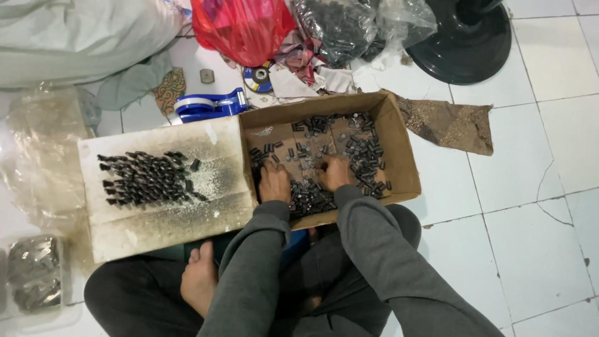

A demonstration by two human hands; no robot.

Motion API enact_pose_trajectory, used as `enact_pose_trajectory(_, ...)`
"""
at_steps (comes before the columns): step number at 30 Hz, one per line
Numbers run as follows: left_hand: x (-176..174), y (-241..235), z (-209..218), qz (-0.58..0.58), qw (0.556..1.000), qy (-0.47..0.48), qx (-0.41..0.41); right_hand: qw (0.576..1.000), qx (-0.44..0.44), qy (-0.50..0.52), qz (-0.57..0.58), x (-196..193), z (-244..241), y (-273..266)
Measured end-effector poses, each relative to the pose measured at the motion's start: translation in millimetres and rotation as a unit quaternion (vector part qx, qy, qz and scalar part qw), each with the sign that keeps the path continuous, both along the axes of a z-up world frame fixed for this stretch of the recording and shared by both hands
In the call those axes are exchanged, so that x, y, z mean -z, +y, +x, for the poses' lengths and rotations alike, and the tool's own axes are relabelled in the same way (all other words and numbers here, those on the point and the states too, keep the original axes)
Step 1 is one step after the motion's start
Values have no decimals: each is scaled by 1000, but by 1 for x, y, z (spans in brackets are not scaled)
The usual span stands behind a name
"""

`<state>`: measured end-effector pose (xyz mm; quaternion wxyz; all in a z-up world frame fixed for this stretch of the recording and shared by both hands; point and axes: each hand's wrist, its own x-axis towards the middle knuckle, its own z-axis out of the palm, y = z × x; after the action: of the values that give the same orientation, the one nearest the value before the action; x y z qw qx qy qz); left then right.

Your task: The person sits on the floor and sorts small dark metal parts from a cardboard box onto a white board. They pick up individual pieces, inspect them, and place them in rows on the board while occasionally returning pieces to the box.

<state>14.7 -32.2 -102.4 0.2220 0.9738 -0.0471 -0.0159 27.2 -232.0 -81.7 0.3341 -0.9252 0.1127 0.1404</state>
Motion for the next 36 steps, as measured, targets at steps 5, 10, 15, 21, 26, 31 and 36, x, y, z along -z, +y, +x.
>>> enact_pose_trajectory(5,-61,5,-7,-69,997,14,-9,994,44,-100,6,31,3,-11)
enact_pose_trajectory(10,-81,14,-23,-453,890,-8,-55,958,138,-135,214,9,-1,-1)
enact_pose_trajectory(15,-103,31,-48,-667,732,30,-140,916,158,-249,270,-39,-30,41)
enact_pose_trajectory(21,-97,48,-62,-678,725,39,-112,888,135,-274,344,-110,-67,110)
enact_pose_trajectory(26,-109,62,-64,-667,739,5,-94,897,77,-299,317,-129,-71,122)
enact_pose_trajectory(31,-119,74,-66,-673,734,-17,-93,906,64,-283,307,-127,-70,129)
enact_pose_trajectory(36,-120,87,-67,-668,741,-12,-71,936,7,-200,291,-134,-69,122)
